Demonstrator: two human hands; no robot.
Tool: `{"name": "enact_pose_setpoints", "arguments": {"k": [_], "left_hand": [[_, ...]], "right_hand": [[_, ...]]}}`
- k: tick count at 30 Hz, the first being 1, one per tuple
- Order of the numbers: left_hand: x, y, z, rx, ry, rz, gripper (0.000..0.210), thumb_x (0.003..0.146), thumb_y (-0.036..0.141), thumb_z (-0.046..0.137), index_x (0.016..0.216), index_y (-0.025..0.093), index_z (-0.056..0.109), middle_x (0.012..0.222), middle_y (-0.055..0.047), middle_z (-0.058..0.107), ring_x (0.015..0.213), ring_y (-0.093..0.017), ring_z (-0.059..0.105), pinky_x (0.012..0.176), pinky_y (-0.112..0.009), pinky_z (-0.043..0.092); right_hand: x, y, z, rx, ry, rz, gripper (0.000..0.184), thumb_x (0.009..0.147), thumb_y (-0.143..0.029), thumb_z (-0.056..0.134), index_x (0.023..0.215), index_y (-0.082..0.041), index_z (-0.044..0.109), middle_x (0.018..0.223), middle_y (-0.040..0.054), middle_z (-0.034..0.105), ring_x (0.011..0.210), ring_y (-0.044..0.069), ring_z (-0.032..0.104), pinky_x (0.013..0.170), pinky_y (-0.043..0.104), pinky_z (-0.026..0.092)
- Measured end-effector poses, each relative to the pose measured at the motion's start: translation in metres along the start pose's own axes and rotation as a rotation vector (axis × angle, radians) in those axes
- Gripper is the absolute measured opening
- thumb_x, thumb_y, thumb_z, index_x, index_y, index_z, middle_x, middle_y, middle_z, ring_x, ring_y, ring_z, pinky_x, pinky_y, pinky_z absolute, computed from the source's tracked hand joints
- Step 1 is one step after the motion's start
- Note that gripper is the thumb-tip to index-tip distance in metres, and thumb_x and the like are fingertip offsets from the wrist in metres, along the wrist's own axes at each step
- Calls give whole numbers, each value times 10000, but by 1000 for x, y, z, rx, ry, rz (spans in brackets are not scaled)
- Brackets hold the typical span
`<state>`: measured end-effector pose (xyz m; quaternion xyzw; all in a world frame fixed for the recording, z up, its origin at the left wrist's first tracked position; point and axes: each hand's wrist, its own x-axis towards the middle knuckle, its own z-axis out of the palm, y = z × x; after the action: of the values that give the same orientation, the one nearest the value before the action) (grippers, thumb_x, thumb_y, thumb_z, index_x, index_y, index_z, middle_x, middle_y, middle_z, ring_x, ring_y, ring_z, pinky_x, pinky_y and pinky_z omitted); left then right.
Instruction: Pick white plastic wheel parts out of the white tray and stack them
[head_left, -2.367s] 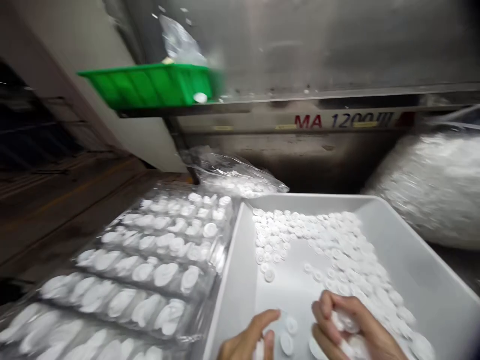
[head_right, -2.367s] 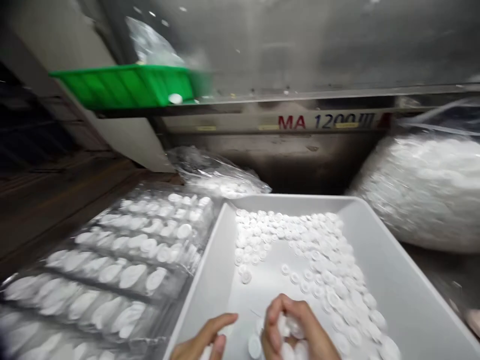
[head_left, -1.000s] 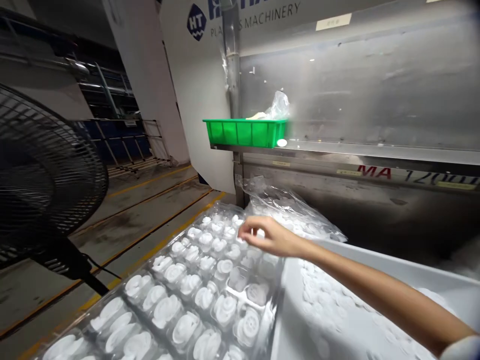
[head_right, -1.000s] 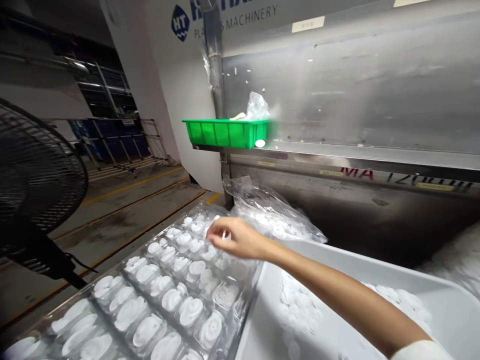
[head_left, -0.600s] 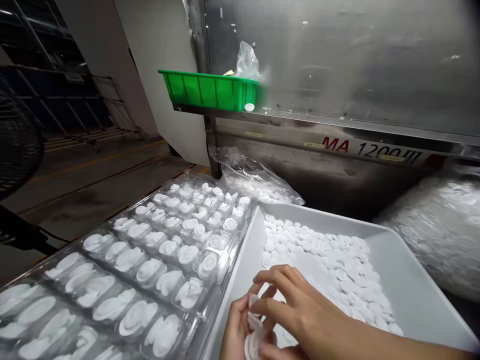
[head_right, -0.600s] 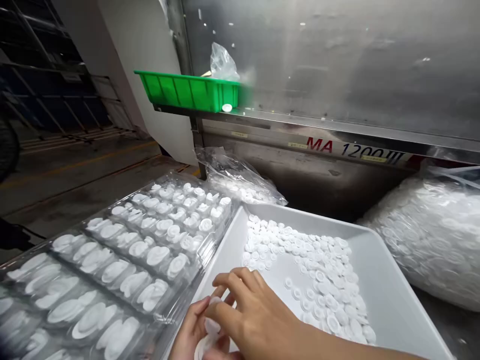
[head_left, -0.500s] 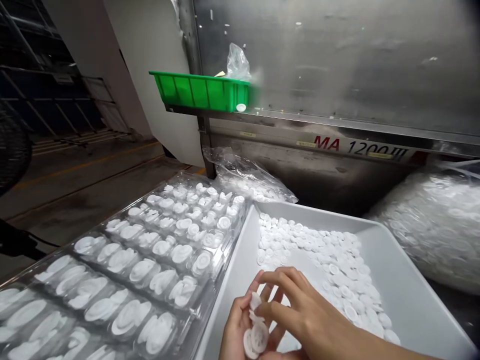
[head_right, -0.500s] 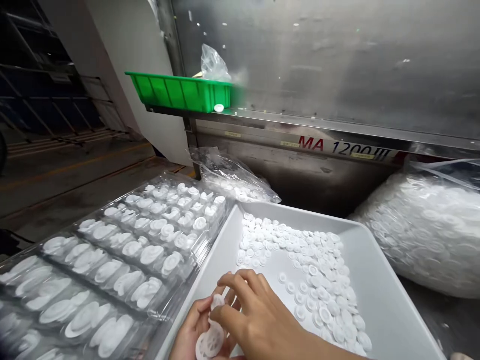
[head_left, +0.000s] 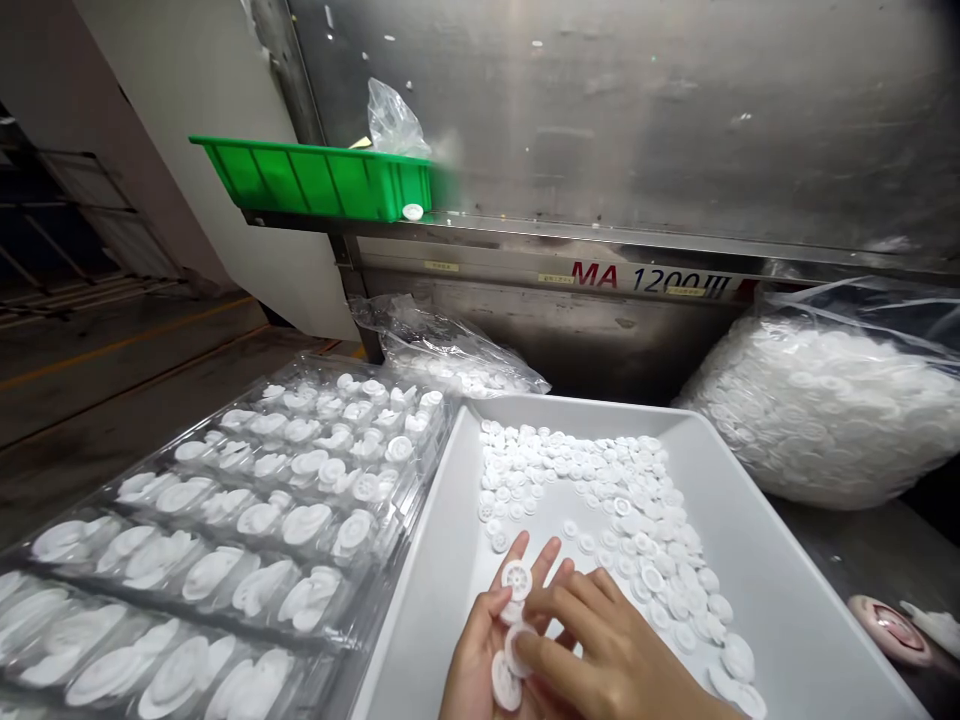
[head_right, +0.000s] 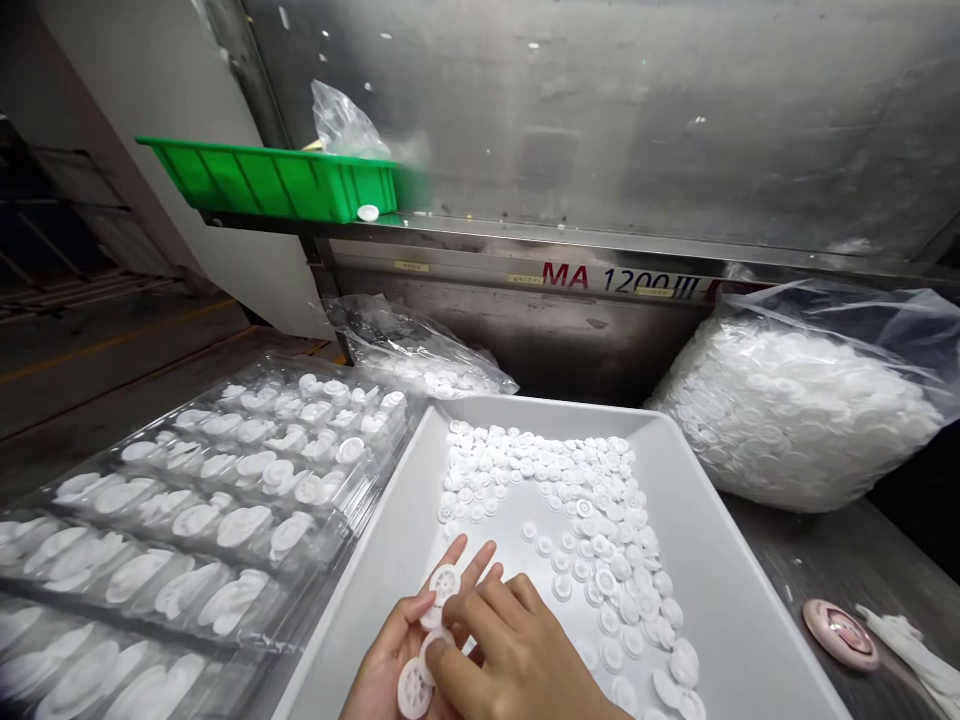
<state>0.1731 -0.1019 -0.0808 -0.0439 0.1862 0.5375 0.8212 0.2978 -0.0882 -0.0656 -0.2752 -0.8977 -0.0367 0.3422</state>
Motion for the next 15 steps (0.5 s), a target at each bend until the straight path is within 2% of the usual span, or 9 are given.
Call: {"name": "enact_pose_setpoints", "arguments": {"k": [4,6,10,15], "left_hand": [[2,2,-3,7,-24,11,664,917,211,310,1435,205,-105,1262,-129,593,1204,-221,506,1069,-383,288],[2,3,-3,12,-29,0,668,913,196,301,1432,195,-120,1266,-142,587,1212,-228,497,1066,-391,287],[-3,4,1,51,-52,-61,618,912,176,268,1442,135,-47,1260,-200,574,1203,-253,504,1072,-427,270],[-2,5,2,99,-63,-67,580,926,203,276,1446,114,35,1235,-182,599,1214,-235,496,1106,-416,208]], "right_hand": [[-5,2,-12,-4,20,-121,240,826,-4,430,799,-118,638,711,54,642,575,143,523,481,276,384],[-7,6,-20,4,12,-136,245,855,-18,417,808,-100,644,732,70,657,613,154,559,515,280,438],[-10,18,-32,2,38,-101,241,919,-100,408,966,-21,630,843,156,667,789,218,612,658,321,518],[-17,20,-28,29,-38,-5,219,905,-94,436,1015,-54,622,906,155,645,800,202,603,664,318,516]]}}
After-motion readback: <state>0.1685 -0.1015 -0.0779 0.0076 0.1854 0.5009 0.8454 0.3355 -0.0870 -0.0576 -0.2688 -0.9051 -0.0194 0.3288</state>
